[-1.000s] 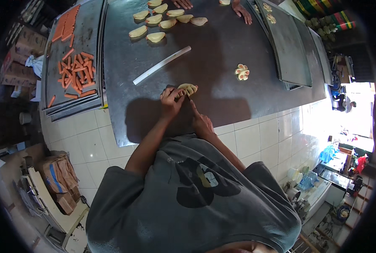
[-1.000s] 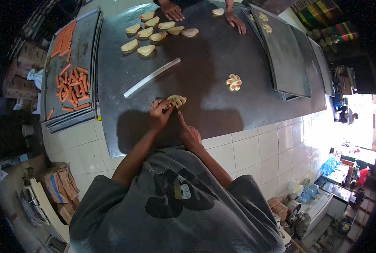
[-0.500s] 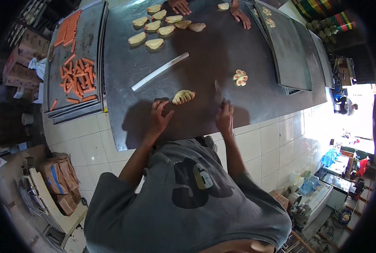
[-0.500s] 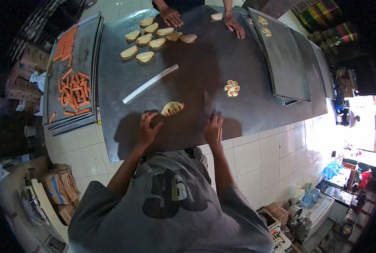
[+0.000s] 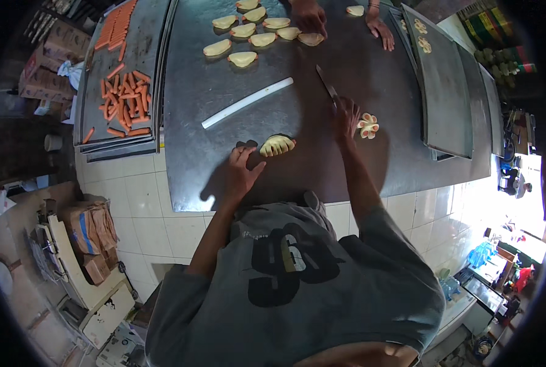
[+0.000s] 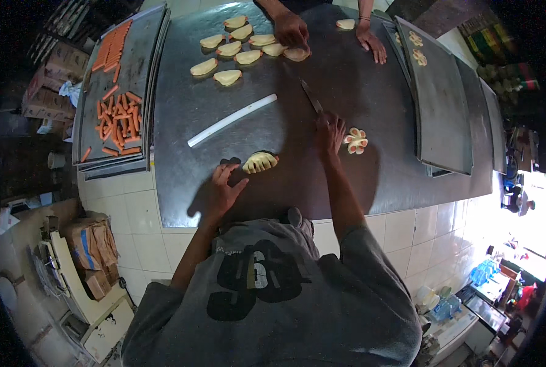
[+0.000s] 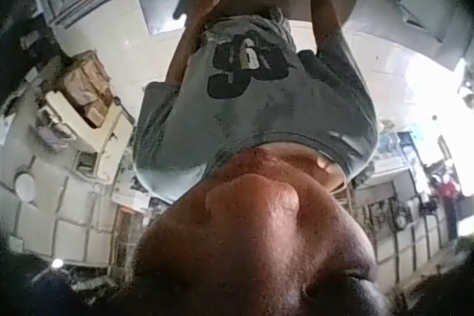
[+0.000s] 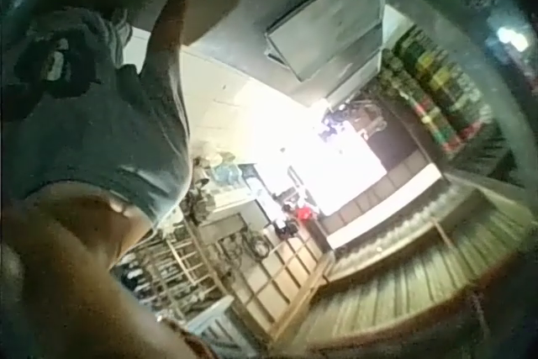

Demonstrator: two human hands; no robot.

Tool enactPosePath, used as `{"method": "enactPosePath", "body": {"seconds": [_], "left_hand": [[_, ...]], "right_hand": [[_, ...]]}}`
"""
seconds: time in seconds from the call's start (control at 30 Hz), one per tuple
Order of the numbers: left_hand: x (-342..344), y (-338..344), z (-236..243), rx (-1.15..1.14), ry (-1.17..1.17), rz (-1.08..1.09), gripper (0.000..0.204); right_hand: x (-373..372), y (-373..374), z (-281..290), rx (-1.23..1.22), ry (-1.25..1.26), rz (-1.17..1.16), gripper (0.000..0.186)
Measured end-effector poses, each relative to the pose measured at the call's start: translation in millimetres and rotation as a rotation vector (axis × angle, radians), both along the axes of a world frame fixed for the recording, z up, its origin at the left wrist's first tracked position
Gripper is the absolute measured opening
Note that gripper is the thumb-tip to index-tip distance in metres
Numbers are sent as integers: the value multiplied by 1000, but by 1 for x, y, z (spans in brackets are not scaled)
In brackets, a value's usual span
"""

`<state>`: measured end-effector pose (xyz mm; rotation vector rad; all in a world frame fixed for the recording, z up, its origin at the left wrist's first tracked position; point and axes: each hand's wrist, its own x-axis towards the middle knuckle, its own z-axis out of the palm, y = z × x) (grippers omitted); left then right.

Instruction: Shape pre-portioned dough into flower-like patterns using a knife and manual folding on a stainless steel table.

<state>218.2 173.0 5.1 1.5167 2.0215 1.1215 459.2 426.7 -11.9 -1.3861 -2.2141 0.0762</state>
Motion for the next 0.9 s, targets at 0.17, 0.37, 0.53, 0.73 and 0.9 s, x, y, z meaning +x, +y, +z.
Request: {"method": "enactPosePath", "body": {"seconds": [0.17, 0.37, 0.53, 0.73, 0.9], "left_hand": [[5, 19, 14, -61, 23, -41, 55], [15, 39, 10, -77, -5, -175, 57], [16, 48, 7, 58, 40, -168, 51], [2, 46, 7, -230, -333, -191, 44], [4, 13, 51, -119, -380, -201, 45]], "right_hand": [[-14, -73, 27, -723, 130, 396, 66], [-32, -108, 28, -685, 386, 558, 73], [-45, -92, 16, -663, 401, 746, 54], [-40, -85, 13, -901, 492, 769, 35], [-35, -107, 80, -1031, 431, 751, 45]]}}
